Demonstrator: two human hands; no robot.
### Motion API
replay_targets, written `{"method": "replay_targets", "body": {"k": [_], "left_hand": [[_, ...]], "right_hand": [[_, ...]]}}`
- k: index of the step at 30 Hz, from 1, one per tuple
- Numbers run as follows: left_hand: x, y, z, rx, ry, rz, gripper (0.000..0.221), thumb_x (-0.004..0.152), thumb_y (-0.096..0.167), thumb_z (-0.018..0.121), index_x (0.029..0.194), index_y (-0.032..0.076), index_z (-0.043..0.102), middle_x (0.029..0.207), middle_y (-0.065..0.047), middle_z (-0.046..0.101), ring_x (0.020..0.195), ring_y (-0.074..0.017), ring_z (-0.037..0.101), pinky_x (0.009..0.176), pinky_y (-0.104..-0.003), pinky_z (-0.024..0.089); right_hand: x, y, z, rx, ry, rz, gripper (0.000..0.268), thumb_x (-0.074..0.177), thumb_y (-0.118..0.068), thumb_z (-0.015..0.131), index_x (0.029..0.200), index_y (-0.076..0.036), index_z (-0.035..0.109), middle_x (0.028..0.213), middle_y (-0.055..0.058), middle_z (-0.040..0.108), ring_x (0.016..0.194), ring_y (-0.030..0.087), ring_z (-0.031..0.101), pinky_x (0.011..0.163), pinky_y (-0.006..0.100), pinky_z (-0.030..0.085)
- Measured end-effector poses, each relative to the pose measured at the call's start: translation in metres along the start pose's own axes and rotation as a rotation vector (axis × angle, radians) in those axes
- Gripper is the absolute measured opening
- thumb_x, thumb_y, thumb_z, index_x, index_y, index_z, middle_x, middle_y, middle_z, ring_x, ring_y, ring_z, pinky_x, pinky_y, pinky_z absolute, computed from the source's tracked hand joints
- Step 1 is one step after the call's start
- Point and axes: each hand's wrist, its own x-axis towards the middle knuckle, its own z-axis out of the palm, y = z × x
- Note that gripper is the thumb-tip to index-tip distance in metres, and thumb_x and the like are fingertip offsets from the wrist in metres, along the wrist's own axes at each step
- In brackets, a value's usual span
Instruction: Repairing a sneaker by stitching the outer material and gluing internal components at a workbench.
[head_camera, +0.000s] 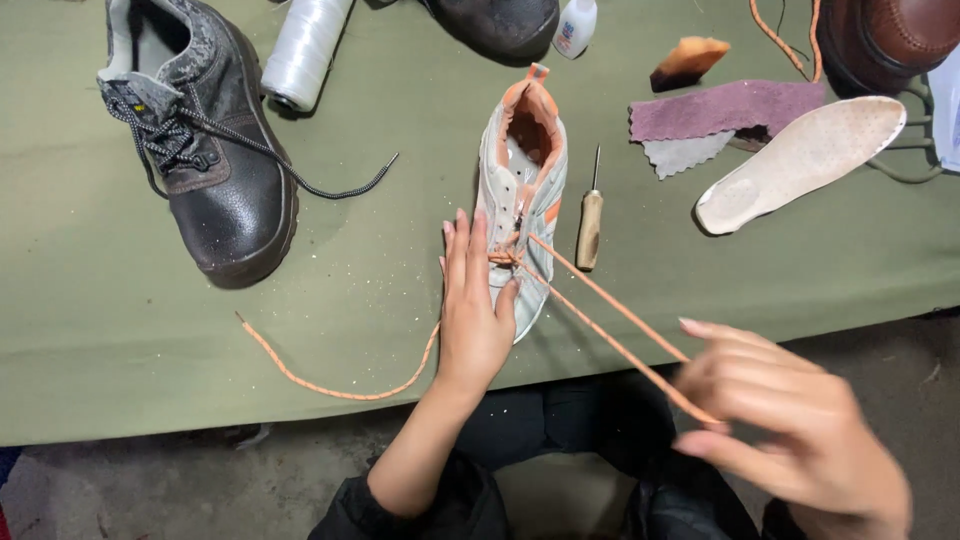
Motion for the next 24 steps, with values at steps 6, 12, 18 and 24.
{"method": "replay_targets", "body": {"k": [6,12,18,24], "left_hand": [[0.004,0.010,-0.006,-0.028,0.005,-0.037,0.081,0.095,0.002,0.066,0.163,0.006,0.023,0.166,-0.027,0.022,0.155,-0.0467,0.020,0.119,-0.063,0.023],[0.010,-0.024,-0.033,0.103,0.139,0.003,0.038,0.081,0.036,0.087,0.115,0.027,0.071,0.115,0.010,0.057,0.111,-0.0166,0.062,0.100,-0.036,0.049],[0.031,-0.018,-0.048,0.139,-0.022,0.107,0.014,0.097,0.021,0.070,0.097,0.014,0.058,0.088,-0.002,0.057,0.085,-0.0219,0.061,0.077,-0.035,0.052],[0.062,0.015,-0.105,-0.773,-0.082,-0.014,0.042,0.097,0.011,0.066,0.133,0.011,0.045,0.096,-0.013,0.071,0.099,-0.0210,0.069,0.098,-0.038,0.052]], "right_hand": [[-0.190,0.095,-0.033,-0.132,0.295,0.226,0.022,0.053,-0.041,0.077,0.060,-0.027,0.061,0.049,-0.012,0.066,0.041,0.008,0.063,0.045,0.026,0.046],[-0.206,0.107,-0.047,-0.040,0.194,0.622,0.078,0.033,-0.030,0.098,0.110,-0.022,0.091,0.078,-0.004,0.091,0.078,0.015,0.085,0.085,0.033,0.062],[0.032,0.051,0.041,-0.024,0.292,0.299,0.005,0.086,-0.008,0.077,0.088,-0.013,0.077,0.086,0.002,0.078,0.072,0.021,0.071,0.073,0.034,0.058],[0.097,0.092,0.086,-0.041,0.320,0.303,0.013,0.086,-0.005,0.081,0.096,-0.013,0.078,0.085,0.002,0.073,0.072,0.020,0.069,0.067,0.032,0.057]]}}
